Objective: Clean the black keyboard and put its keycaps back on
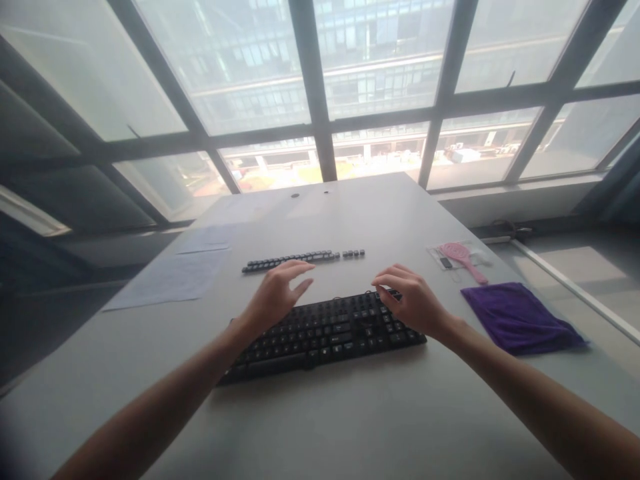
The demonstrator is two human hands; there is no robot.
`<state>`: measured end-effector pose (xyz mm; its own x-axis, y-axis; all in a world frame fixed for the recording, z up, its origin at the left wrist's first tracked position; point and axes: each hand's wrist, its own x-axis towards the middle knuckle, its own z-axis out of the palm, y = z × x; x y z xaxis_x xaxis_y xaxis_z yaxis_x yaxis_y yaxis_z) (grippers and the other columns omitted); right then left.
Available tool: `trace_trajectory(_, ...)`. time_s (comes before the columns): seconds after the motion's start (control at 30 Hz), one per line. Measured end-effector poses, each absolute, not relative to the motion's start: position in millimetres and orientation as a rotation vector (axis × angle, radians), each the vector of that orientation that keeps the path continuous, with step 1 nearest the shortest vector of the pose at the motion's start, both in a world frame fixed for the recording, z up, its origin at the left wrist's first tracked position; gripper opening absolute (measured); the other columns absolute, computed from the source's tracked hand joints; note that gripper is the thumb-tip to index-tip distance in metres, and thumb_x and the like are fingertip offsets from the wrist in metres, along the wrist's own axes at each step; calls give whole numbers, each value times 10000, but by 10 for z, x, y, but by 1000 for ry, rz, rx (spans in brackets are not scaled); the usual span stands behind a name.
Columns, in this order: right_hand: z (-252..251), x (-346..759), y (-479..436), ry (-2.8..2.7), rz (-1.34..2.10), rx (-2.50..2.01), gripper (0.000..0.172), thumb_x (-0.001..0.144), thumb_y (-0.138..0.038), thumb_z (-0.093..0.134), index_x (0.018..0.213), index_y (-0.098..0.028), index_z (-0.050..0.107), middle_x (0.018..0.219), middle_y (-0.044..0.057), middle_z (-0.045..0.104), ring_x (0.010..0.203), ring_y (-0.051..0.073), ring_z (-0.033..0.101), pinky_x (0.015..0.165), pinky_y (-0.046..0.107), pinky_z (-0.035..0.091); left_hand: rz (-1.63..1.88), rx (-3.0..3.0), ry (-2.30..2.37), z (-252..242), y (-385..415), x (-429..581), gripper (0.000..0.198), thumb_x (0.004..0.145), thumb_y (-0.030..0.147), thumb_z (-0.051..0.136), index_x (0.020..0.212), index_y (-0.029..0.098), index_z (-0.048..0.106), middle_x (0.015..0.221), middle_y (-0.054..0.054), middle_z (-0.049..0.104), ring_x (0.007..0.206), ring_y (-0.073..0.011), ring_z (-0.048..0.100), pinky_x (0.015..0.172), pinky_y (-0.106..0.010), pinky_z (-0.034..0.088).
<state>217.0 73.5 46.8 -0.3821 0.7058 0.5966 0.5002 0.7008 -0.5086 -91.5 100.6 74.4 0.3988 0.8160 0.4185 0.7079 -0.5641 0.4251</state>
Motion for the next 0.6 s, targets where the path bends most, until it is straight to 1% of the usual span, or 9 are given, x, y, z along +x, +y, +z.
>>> trace_trajectory(0.13,704,1648,920,-2130,322,-825,162,931,-191,587,989,-239,731,967,77,734,934,254,652,859,416,531,1014,2276,1778,737,1373,-1926,257,869,258,660,1094,169,746,1086,-70,747,928,-210,707,934,-349,566)
trace_trajectory(0.2,779,1311,1064,-2171,317,-787,173,924,-169,584,991,-225,734,974,77,738,947,248,650,872,408,522,1028,2129,1954,633,1505,-2371,268,863,268,651,1088,155,745,1084,-72,754,890,-198,712,865,-314,584)
trace_trajectory(0.3,799,734,1324,-2241,321,-766,199,917,-127,565,971,-199,742,956,74,740,920,228,644,837,365,507,990,2028,2093,425,1606,-2821,253,858,244,644,1072,153,743,1089,-79,762,877,-196,715,844,-308,580)
trace_trajectory(0.4,710,136,1592,-2339,308,-802,198,906,-113,578,966,-176,756,956,80,734,930,222,627,815,331,477,954,2053,2096,244,1641,-3010,218,834,207,677,1032,161,757,1072,-82,767,897,-207,712,861,-313,563)
trace_trajectory(0.5,553,-390,1830,-2475,185,-879,202,942,-145,572,989,-172,766,1010,95,724,989,226,601,847,322,446,933,2105,2076,120,1676,-3057,204,828,187,702,1020,173,767,1065,-78,767,951,-220,704,929,-331,534)
trace_trajectory(0.6,379,-782,2019,-2546,81,-945,198,964,-184,579,1004,-169,772,1050,115,710,1026,245,571,866,339,418,919,2149,2041,32,1733,-3071,188,852,189,701,1025,196,773,1110,-70,760,1040,-229,686,995,-347,504)
